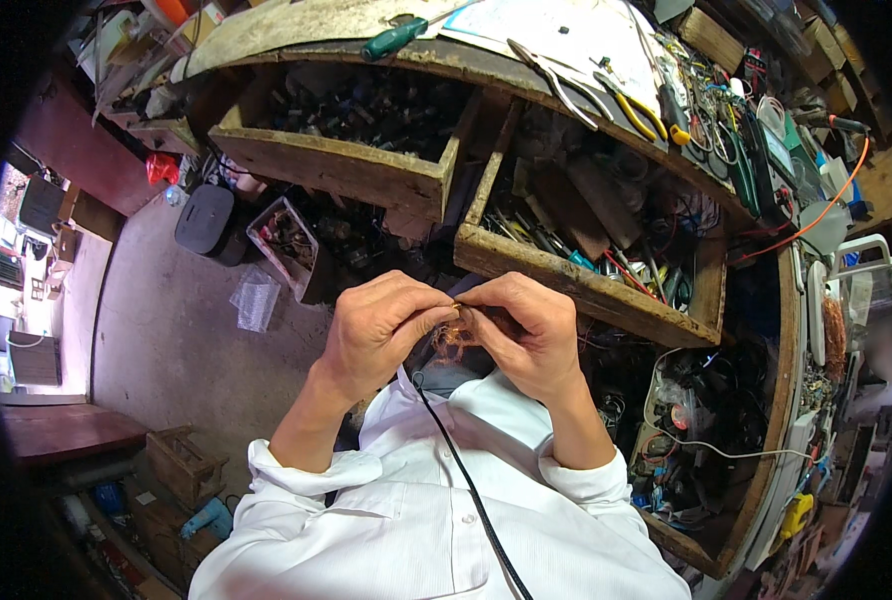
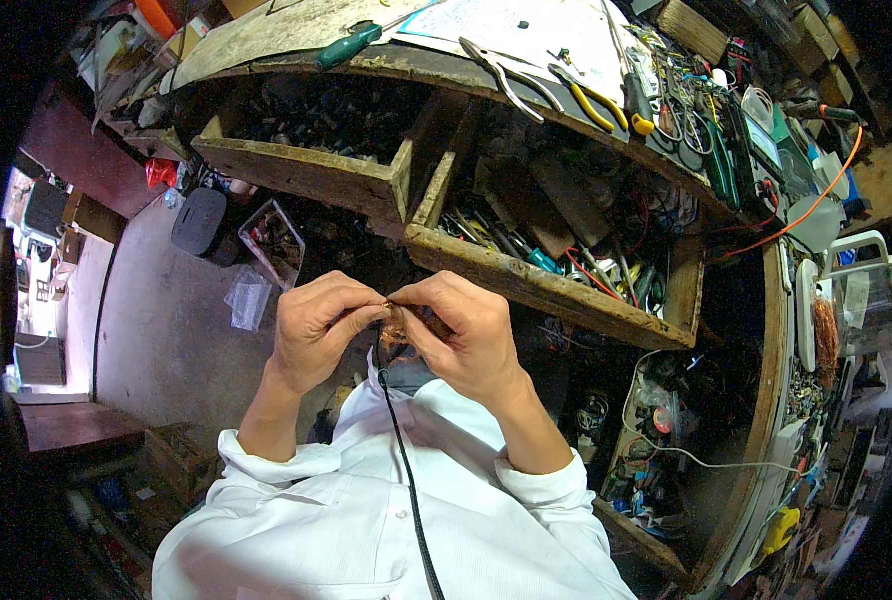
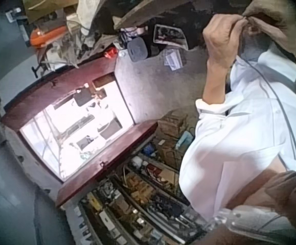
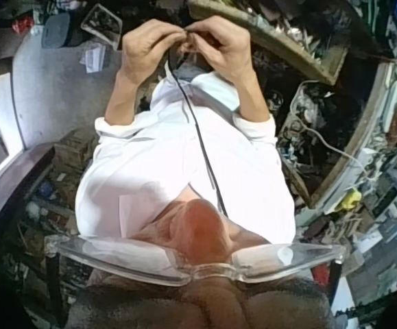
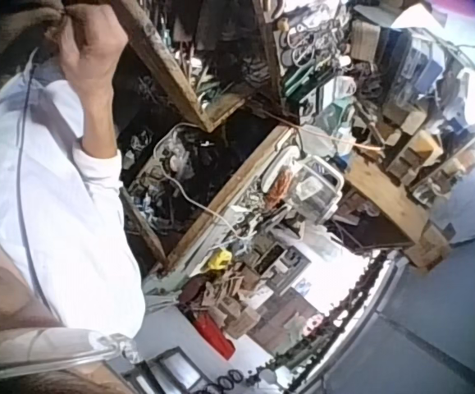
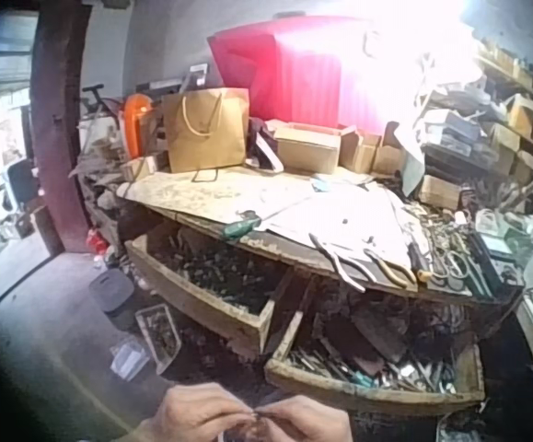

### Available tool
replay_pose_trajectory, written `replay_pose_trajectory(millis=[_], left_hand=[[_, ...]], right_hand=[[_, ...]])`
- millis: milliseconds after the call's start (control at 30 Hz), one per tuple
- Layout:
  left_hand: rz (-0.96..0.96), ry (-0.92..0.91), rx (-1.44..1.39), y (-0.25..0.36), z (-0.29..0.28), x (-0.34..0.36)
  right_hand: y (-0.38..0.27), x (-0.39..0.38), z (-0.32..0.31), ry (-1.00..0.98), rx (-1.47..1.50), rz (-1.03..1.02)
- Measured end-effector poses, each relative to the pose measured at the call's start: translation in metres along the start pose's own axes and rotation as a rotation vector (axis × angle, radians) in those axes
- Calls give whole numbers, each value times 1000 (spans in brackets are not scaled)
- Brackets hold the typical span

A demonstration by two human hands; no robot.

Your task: The person manipulates a small copper-colored component with both hands, then uses pliers to adjust or cut a wire. The work takes place at a cluttered workbench with various tools and parts visible.

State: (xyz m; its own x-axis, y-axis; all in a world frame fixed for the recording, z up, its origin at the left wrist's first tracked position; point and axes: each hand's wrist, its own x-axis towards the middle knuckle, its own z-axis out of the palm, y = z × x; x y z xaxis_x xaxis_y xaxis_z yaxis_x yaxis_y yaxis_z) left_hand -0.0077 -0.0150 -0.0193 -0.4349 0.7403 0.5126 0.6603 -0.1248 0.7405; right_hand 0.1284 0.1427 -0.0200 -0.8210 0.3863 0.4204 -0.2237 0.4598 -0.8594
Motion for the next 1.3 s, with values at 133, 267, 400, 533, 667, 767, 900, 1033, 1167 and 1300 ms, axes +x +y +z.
replay_pose_trajectory(millis=[133, 267, 400, 533, 667, 767, 900, 1033, 1167, 1300], left_hand=[[-26, -36, -14, 0, -1, -2], [-113, -30, -68, 3, -3, -5], [-130, -8, -101, 6, 0, -1], [-125, 6, -86, 3, 1, -2], [-152, 22, -74, 6, 5, -2], [-143, 15, -43, 8, 6, -1], [-29, 45, 130, 10, 9, 2], [-42, 49, 121, 10, 11, 1], [-166, 17, -26, 10, 8, -3], [-206, 84, -95, 12, 12, -3]], right_hand=[[-6, 3, 0, 30, -90, -87], [-3, -4, -3, 37, 63, 108], [-3, -7, 13, 162, 452, 321], [0, -5, 6, 67, 135, 157], [-3, -3, 4, 39, 68, 136], [-4, -5, 6, 57, 50, 160], [-7, -4, 12, 108, -118, 62], [-5, -5, 18, 175, -180, -61], [0, -4, 16, 157, -224, -160], [-4, -1, 13, 99, -219, -176]])
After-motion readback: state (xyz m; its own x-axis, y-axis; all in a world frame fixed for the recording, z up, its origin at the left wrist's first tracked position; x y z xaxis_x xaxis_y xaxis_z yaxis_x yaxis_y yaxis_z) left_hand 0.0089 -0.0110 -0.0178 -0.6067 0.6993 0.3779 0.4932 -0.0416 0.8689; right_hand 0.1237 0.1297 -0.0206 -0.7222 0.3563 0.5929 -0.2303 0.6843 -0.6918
